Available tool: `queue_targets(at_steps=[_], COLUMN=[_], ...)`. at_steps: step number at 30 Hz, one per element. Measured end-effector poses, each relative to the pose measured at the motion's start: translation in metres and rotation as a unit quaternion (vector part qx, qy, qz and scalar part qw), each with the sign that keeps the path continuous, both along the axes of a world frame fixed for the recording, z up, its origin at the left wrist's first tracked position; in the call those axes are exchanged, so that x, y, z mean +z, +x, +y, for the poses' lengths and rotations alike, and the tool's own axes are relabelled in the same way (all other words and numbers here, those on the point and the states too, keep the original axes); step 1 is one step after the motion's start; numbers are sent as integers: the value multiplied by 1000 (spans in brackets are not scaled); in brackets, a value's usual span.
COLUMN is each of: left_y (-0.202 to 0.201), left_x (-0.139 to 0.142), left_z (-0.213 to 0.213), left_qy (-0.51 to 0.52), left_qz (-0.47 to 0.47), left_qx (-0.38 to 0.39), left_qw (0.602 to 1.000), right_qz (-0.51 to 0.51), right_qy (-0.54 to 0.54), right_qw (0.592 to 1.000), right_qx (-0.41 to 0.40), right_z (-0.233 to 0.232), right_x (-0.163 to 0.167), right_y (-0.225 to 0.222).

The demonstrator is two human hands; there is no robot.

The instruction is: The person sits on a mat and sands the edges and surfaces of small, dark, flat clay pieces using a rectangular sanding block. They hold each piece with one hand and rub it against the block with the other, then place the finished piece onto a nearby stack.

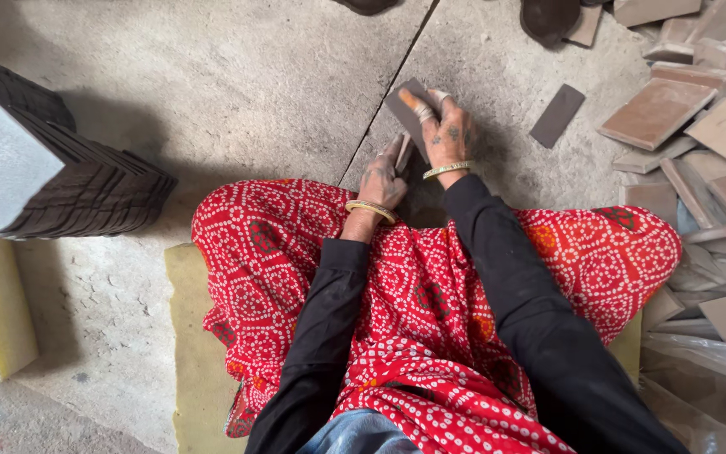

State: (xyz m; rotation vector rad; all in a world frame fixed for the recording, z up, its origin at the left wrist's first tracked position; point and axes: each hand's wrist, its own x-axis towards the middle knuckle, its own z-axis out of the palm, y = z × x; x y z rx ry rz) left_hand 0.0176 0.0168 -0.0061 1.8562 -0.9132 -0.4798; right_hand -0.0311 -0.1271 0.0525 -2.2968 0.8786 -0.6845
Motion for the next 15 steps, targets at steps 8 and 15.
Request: queue_targets(at_steps=[8,15], left_y=[3,4], left_x=[-4,-7], left_z=[1,2], left_qy=[0,-52], left_qz=[51,131], left_qx=[1,-24], left_qw=[999,990], right_qz=[-90,-11], right_qy=[-3,41], right_qw=[995,999], right_qx=[36,-31], right_z=[21,15], right_x=[1,16], right_y=[-8,9])
